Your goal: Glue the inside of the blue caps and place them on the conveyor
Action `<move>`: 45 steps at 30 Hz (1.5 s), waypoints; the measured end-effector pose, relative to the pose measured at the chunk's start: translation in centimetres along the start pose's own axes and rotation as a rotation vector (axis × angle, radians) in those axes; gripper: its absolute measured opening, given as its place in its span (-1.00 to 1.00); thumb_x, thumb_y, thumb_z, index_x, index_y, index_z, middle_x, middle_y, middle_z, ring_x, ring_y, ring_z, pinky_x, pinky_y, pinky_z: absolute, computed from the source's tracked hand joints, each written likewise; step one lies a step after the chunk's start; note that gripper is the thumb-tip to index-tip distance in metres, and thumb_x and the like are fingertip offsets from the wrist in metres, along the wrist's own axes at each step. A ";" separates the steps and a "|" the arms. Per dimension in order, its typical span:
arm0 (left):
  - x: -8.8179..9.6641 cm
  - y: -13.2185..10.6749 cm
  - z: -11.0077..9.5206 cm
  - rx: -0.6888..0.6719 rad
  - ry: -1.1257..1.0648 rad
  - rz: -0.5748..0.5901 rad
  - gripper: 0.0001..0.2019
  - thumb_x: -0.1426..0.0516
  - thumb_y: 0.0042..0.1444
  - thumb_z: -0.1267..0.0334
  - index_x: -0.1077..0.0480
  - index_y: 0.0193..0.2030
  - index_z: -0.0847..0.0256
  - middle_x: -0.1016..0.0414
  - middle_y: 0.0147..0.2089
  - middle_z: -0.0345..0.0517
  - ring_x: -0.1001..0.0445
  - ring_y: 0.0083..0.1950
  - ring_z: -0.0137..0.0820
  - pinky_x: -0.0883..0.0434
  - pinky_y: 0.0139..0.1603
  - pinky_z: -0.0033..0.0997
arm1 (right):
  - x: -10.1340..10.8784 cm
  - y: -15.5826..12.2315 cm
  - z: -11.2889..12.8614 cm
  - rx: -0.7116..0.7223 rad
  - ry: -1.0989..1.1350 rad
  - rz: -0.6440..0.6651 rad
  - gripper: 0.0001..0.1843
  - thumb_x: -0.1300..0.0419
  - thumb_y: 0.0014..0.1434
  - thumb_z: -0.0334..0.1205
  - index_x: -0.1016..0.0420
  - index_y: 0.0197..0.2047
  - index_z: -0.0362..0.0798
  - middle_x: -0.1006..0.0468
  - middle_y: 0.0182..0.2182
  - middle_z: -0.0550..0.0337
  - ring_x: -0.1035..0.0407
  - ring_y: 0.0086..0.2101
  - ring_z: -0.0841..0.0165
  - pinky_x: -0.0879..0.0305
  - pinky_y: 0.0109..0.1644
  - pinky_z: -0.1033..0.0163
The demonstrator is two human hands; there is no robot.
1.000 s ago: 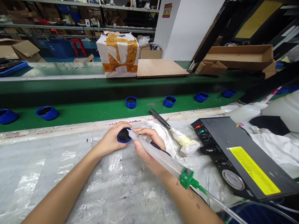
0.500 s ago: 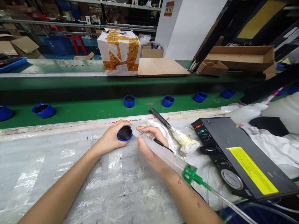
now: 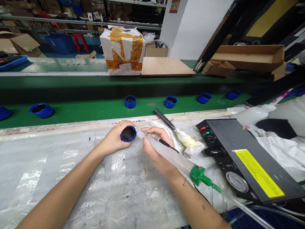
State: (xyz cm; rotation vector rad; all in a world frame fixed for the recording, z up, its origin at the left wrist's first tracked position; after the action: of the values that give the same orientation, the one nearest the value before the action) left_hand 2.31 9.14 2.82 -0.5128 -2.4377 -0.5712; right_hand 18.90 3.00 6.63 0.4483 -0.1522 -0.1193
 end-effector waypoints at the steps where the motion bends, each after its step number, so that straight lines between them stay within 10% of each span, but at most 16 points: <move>1: 0.0 0.0 0.0 -0.004 -0.004 -0.001 -0.59 -0.26 0.06 0.35 -0.39 0.08 0.13 -0.49 0.13 -0.06 -0.52 0.16 -0.20 -0.45 0.23 -0.19 | 0.0 0.0 0.1 0.008 0.005 0.000 -0.77 -0.31 0.22 -0.34 -0.48 -0.07 0.09 -0.74 -0.06 0.21 -0.65 -0.07 0.30 -0.58 0.00 0.21; 31: 0.1 -0.2 0.3 0.078 0.031 -0.049 -0.53 -0.28 0.04 0.32 -0.38 0.12 0.12 -0.36 0.18 0.00 -0.41 0.28 -0.14 -0.37 0.34 -0.13 | 0.5 -0.2 0.7 -0.009 -0.163 -0.028 -0.81 -0.28 0.21 -0.26 -0.51 -0.08 0.07 -0.72 -0.11 0.13 -0.61 -0.04 0.17 -0.57 -0.08 0.14; 38: 6.7 0.0 5.6 0.370 0.423 -0.323 -0.33 -0.37 0.01 0.00 -0.38 0.24 0.19 -0.43 0.11 0.11 -0.40 0.24 0.09 -0.35 0.33 0.11 | 1.3 0.1 0.6 0.115 -0.276 -0.104 -0.74 -0.26 0.24 -0.30 -0.50 0.01 0.04 -0.73 -0.12 0.11 -0.65 -0.31 0.28 -0.58 -0.27 0.23; 45: 12.8 2.1 10.8 0.635 0.712 -0.391 -0.13 -0.25 0.19 -0.07 -0.08 0.51 0.32 -0.37 0.34 0.49 -0.24 0.42 0.35 -0.27 0.30 0.35 | -0.5 -0.4 1.0 0.461 -0.313 -0.039 -0.61 -0.21 0.18 -0.42 -0.46 0.07 0.03 -0.73 -0.12 0.02 -0.70 -0.15 0.20 -0.68 -0.11 0.20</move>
State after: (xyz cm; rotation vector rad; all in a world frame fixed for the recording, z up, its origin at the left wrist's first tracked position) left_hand -11.21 19.24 3.21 0.3840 -1.8625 -0.0664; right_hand 18.19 2.29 7.30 0.8920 -0.4846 -0.1934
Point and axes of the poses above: each hand's wrist, its own y-axis towards the middle knuckle, its own x-axis out of the back of the hand, z = x × y, the point moved 8 cm from there along y, towards the middle knuckle
